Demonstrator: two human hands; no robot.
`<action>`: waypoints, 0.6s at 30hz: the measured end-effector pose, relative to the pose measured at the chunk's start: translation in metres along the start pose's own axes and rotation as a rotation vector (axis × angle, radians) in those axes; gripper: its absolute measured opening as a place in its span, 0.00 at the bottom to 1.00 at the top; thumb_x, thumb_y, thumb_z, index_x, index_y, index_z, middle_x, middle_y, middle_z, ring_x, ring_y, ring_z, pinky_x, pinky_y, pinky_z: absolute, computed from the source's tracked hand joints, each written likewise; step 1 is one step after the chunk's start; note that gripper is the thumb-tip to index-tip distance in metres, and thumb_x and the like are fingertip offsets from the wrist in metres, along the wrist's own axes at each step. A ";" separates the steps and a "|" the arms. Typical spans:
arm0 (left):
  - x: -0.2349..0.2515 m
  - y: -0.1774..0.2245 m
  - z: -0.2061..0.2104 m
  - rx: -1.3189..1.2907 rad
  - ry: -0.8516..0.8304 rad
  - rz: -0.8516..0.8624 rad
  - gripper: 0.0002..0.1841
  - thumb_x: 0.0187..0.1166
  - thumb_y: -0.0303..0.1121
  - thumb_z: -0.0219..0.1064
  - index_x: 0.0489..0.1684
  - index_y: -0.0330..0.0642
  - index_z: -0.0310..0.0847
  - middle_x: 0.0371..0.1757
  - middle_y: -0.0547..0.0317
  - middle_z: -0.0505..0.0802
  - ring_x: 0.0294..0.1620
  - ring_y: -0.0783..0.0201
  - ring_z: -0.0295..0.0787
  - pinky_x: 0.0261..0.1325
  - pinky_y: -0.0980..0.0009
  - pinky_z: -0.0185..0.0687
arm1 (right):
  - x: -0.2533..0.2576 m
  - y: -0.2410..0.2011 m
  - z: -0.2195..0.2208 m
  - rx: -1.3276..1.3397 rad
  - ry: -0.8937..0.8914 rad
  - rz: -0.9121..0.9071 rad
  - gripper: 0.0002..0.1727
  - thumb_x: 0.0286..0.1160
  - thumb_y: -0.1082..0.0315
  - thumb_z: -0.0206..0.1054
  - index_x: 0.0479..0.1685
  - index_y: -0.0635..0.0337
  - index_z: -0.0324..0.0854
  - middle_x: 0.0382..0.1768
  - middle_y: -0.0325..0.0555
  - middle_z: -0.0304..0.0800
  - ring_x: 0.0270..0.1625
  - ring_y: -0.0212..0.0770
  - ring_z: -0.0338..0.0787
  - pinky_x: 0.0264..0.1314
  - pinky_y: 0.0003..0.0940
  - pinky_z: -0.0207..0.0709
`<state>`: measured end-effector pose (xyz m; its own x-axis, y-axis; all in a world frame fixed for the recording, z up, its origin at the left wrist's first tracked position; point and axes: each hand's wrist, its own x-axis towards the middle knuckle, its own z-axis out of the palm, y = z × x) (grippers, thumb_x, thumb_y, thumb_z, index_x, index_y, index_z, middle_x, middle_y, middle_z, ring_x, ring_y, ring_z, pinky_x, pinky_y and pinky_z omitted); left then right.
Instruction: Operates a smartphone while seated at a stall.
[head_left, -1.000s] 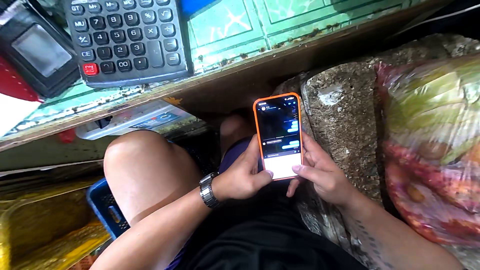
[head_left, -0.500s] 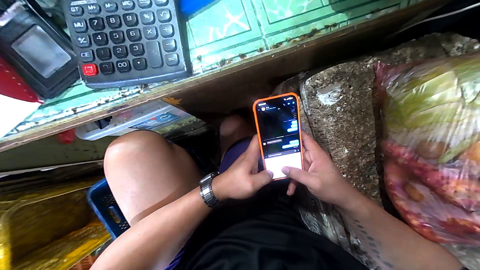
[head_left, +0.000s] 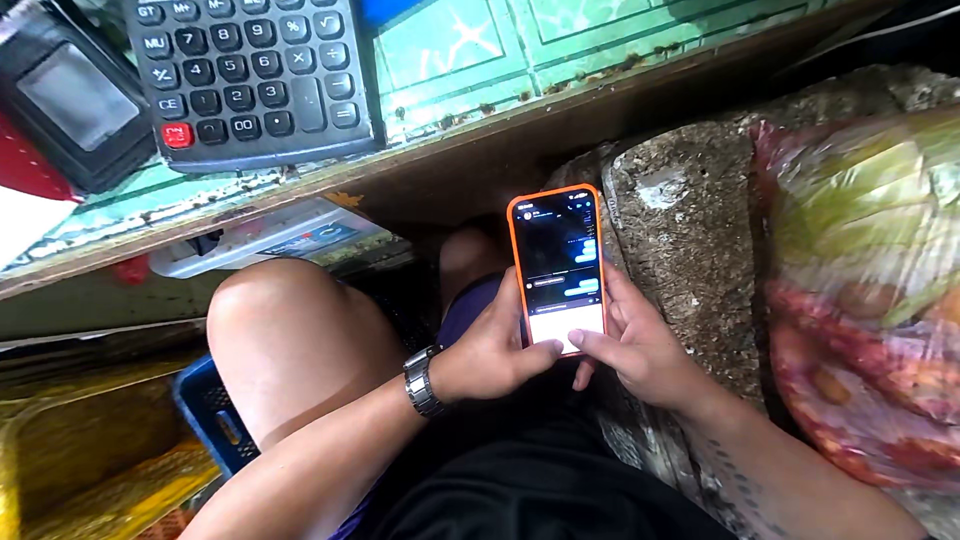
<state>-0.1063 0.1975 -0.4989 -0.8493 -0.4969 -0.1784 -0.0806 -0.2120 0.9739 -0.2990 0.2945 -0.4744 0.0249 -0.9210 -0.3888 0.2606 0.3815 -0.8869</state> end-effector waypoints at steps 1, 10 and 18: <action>-0.001 -0.001 -0.001 -0.003 -0.020 0.007 0.42 0.74 0.27 0.67 0.89 0.43 0.46 0.71 0.55 0.86 0.70 0.66 0.86 0.71 0.64 0.87 | 0.000 0.000 0.000 -0.010 0.017 0.008 0.43 0.78 0.79 0.63 0.92 0.42 0.50 0.64 0.53 0.87 0.43 0.51 0.97 0.24 0.40 0.93; 0.000 -0.001 -0.002 -0.017 -0.063 0.029 0.40 0.75 0.25 0.62 0.90 0.42 0.44 0.72 0.53 0.84 0.71 0.65 0.85 0.73 0.63 0.85 | 0.001 -0.001 0.003 -0.014 0.075 0.003 0.43 0.76 0.76 0.70 0.90 0.43 0.55 0.62 0.52 0.88 0.38 0.49 0.96 0.20 0.38 0.92; 0.000 0.000 -0.006 0.042 -0.001 0.016 0.37 0.74 0.30 0.64 0.87 0.40 0.54 0.72 0.54 0.85 0.73 0.66 0.83 0.73 0.64 0.84 | 0.002 0.004 -0.004 0.178 0.021 -0.043 0.25 0.93 0.67 0.36 0.84 0.48 0.63 0.58 0.55 0.90 0.40 0.48 0.97 0.20 0.40 0.90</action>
<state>-0.1034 0.1919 -0.4999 -0.8513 -0.4989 -0.1622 -0.0883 -0.1685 0.9817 -0.3022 0.2942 -0.4800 -0.0098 -0.9337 -0.3580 0.4281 0.3196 -0.8453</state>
